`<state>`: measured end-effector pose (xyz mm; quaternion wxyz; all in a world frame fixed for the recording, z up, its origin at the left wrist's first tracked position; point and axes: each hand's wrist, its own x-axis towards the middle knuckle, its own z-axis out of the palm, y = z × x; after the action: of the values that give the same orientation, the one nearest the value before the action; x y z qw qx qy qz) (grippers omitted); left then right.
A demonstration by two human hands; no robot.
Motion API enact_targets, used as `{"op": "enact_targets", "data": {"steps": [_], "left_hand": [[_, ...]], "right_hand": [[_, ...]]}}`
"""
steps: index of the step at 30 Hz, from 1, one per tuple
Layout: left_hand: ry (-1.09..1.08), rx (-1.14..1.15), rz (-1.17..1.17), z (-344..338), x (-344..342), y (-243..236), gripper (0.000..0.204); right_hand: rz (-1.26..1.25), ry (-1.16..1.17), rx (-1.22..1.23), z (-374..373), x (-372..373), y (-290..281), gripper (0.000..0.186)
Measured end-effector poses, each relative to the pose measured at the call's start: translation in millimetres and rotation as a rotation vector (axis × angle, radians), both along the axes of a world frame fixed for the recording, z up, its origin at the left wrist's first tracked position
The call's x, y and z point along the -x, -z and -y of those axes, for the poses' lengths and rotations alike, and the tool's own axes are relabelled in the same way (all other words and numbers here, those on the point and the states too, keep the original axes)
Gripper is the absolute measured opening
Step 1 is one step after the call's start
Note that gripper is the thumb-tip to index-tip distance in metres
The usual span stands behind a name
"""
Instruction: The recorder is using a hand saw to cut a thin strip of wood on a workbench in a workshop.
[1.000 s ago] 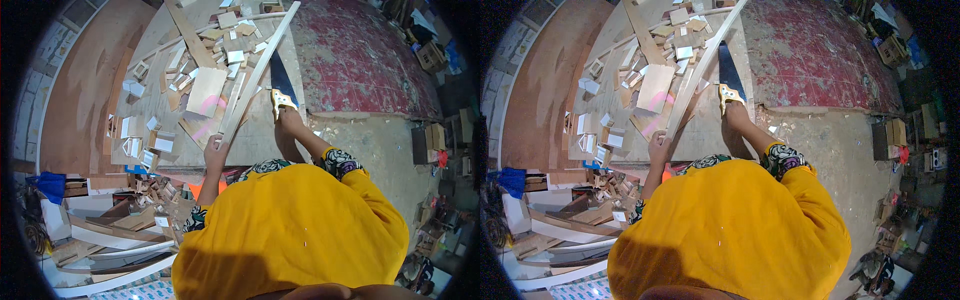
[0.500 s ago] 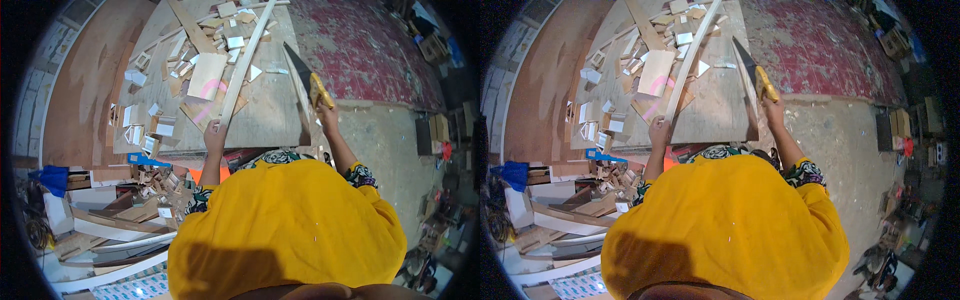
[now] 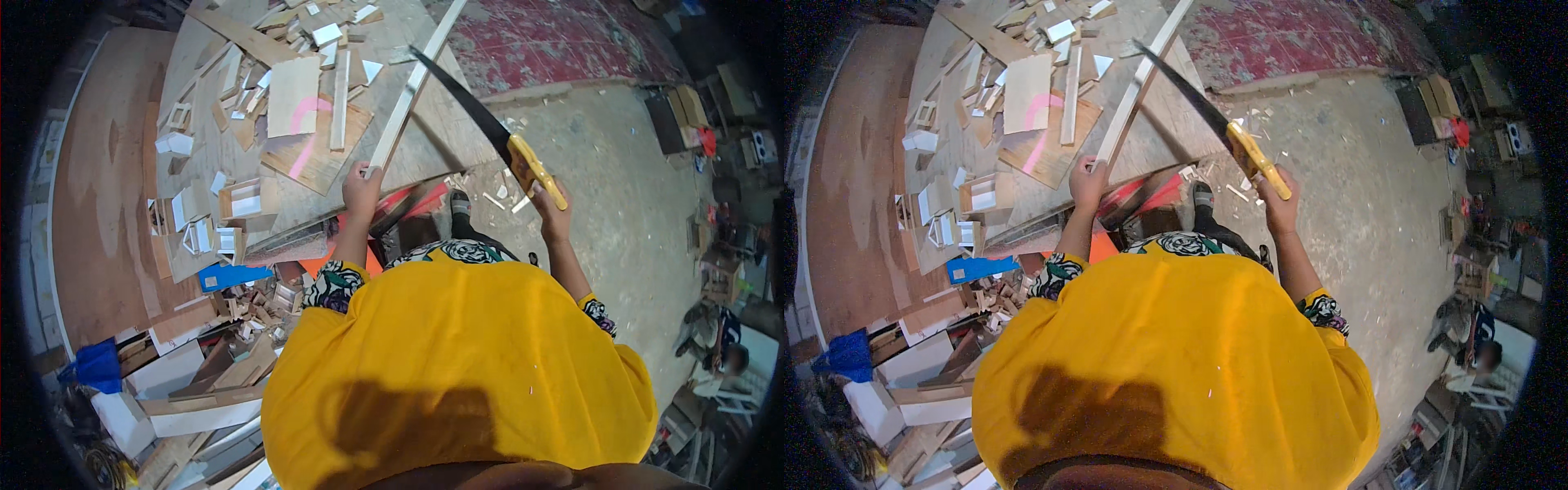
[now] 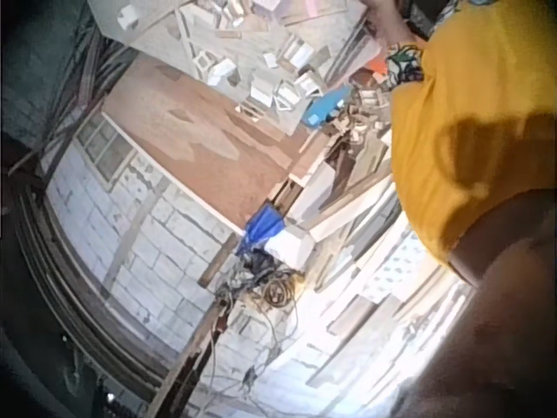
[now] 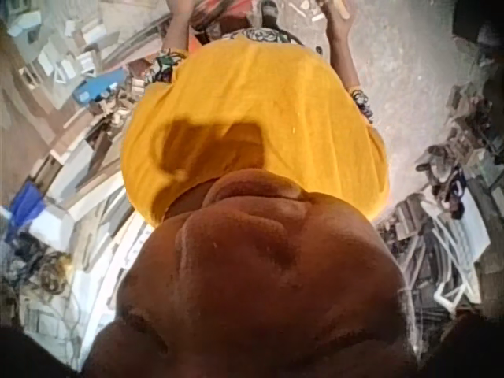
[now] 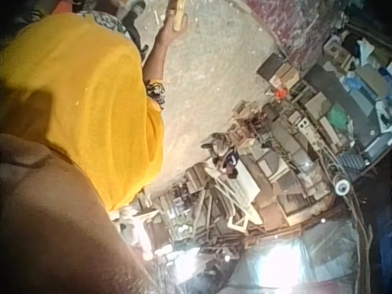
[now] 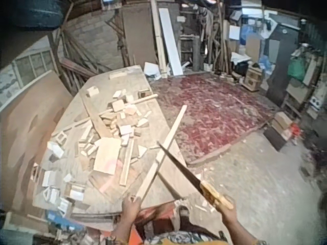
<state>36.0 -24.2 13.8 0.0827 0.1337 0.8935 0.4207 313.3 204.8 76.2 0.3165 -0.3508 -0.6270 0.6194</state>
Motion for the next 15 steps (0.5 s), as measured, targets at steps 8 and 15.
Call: {"op": "enact_targets", "data": {"steps": [8,15], "left_hand": [[0.025,0.073,-0.061,-14.3,-23.5,11.9,0.029],[-0.070,0.039,-0.118,-36.5,-25.8,10.5,0.027]], "right_hand": [[0.101,-0.147,-0.114,40.0,-27.1,-7.5,0.019],[0.155,-0.365,-0.093,9.8,-26.2,-2.1,0.016]]}}
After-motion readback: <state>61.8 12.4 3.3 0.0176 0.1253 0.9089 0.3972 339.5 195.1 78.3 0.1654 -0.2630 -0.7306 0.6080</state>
